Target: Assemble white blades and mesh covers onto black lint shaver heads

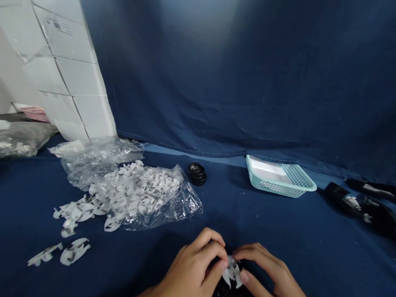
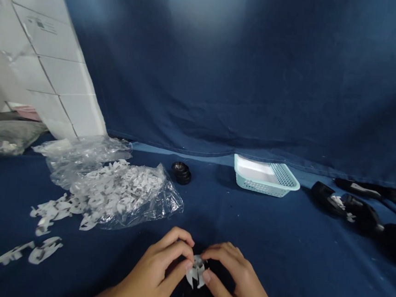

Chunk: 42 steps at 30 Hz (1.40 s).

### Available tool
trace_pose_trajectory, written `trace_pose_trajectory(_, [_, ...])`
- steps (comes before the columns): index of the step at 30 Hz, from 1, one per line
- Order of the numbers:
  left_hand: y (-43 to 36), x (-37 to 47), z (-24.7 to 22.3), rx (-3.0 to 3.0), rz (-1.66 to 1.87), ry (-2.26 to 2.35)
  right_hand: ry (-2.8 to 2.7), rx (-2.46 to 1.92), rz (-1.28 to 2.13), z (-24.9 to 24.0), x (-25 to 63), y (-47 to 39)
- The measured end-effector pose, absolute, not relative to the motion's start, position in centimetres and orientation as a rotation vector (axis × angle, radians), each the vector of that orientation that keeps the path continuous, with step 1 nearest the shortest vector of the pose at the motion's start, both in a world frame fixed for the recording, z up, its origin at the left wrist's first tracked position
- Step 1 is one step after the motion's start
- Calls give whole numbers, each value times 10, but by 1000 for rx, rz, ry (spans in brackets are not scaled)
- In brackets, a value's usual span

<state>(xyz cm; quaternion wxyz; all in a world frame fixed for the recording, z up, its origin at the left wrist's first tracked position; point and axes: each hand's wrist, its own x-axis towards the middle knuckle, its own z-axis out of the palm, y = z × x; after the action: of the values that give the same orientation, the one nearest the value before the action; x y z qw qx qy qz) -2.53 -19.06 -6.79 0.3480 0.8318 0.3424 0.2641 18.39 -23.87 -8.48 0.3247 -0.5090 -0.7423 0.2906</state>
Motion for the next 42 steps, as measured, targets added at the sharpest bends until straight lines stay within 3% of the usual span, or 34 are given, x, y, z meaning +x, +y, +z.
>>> trace_pose_trajectory(29, [-192,-25,-67,1983,696,871,-1839,-1267,821,-92,179,-241])
trace_pose_trajectory(42, [-194,-27,-66,2051,696,835,-2085,-1236,504,-93,182,-246])
